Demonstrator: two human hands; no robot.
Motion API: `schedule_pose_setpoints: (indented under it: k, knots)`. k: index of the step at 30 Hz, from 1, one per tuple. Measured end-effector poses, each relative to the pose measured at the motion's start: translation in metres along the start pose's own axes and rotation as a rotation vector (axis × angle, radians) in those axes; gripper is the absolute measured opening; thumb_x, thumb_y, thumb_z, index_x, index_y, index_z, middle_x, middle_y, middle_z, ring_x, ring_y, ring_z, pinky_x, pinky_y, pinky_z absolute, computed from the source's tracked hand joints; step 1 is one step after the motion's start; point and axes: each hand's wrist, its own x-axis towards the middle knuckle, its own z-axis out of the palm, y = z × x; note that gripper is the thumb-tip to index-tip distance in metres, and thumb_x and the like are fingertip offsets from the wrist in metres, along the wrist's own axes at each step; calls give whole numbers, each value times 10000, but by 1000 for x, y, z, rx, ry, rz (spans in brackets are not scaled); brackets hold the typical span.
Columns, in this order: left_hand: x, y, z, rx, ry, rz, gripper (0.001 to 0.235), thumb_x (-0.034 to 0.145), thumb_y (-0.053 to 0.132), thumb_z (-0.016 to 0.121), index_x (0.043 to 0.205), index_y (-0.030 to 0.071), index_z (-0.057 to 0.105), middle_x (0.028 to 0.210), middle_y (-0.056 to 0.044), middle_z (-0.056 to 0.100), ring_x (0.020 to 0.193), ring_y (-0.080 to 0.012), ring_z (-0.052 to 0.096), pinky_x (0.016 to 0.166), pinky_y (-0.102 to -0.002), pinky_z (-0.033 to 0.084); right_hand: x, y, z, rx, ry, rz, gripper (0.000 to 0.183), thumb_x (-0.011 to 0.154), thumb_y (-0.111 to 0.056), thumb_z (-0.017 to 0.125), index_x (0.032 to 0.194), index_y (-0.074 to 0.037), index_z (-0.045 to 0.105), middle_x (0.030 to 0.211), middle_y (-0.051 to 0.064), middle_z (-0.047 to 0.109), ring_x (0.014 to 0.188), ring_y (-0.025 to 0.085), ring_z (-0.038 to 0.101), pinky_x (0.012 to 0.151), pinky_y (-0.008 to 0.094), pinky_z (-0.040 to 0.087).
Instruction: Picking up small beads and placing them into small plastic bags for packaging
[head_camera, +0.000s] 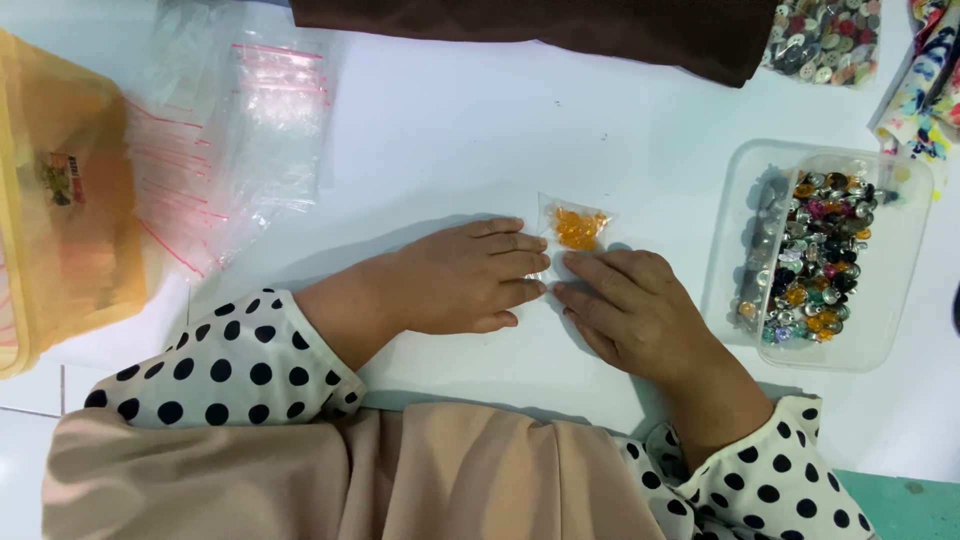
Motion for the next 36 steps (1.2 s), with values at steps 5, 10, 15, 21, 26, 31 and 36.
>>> schedule_pose_setpoints:
  k: [5, 10, 15, 21, 26, 31, 36]
  knots:
    - [0, 2, -4, -18, 2, -23, 430, 988, 409, 641, 1275, 92, 686, 1316, -101, 624, 1378, -271, 517, 1243, -483, 272, -7, 3, -5, -17, -26, 38, 111, 937, -213, 721, 971, -131, 789, 1205, 52, 756, 974, 268, 637, 846, 399, 489]
    - [4, 7, -18, -94, -48, -91, 379, 976, 378, 655, 1234, 106, 714, 1297, -107, 646, 1356, -277, 544, 1236, -486, 282, -7, -1, -7, -13, -52, 80, 105, 911, -197, 744, 969, -115, 773, 1184, 71, 751, 968, 296, 641, 848, 436, 499]
    - [2, 8, -12, -90, -60, -114, 396, 981, 409, 644, 1263, 140, 711, 1327, -85, 645, 1374, -256, 531, 1247, -476, 262, -19, 4, 0, -6, -18, 55, 153, 934, -228, 701, 1035, -138, 772, 1198, 49, 735, 965, 283, 615, 852, 417, 494]
    - [6, 10, -14, -39, -20, -116, 307, 973, 345, 669, 1202, 151, 734, 1256, -65, 671, 1330, -234, 569, 1228, -468, 308, -3, -9, -5, 27, -76, -3, 165, 924, -249, 704, 1017, -132, 775, 1172, 110, 731, 947, 328, 635, 831, 450, 482]
    - [4, 8, -10, -39, -4, -120, 285, 983, 331, 663, 1186, 150, 746, 1235, -56, 676, 1330, -225, 567, 1232, -462, 295, -13, 1, -10, 35, -66, 7, 200, 959, -301, 662, 995, -148, 785, 1175, 86, 730, 949, 298, 619, 861, 418, 468]
    - [4, 10, -13, -49, -7, -130, 252, 990, 304, 661, 1170, 152, 751, 1235, -53, 681, 1332, -216, 567, 1230, -461, 304, -18, 3, -11, 46, -99, 33, 220, 960, -328, 664, 991, -147, 787, 1190, 80, 726, 963, 289, 614, 871, 423, 458]
    - [1, 6, -18, -93, -28, -124, 264, 989, 291, 662, 1171, 121, 752, 1289, -68, 675, 1365, -242, 544, 1234, -473, 299, -21, 7, -11, 90, -90, 56, 218, 953, -327, 672, 1025, -156, 787, 1202, 82, 727, 975, 293, 622, 888, 435, 459]
